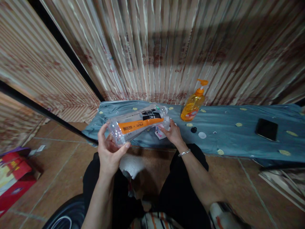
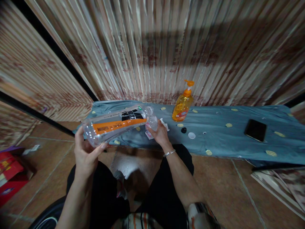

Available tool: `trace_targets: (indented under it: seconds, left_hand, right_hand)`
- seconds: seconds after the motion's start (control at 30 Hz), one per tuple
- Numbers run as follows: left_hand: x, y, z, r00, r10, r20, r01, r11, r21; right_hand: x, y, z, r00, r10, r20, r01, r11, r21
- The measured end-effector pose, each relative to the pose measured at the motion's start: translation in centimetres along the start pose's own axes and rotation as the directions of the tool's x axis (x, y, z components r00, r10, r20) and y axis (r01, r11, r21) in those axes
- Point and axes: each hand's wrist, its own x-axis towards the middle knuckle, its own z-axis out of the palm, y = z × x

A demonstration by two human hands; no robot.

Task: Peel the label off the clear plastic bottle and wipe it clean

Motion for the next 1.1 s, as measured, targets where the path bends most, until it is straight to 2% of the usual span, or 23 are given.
trace_targets:
  seconds: [0.3, 1.1]
  left_hand:
    - [0.00, 0.08, 0.24, 1.000, 0.012, -0.024, -0.013, 1.000, -0.014]
    - [-0.15, -0.32, -0.21, 0.999, -0.033, 0.021, 0.033, 0.999, -0.027]
  right_hand:
    - [-0.02, 0.08, 0.16, 1.000, 0.016, -0.005, -0.016, 1.000, 0.023]
    - [0.01, 0.41, 0.21, 1.000, -0.005, -0.013, 0.005, 1.000, -0.001]
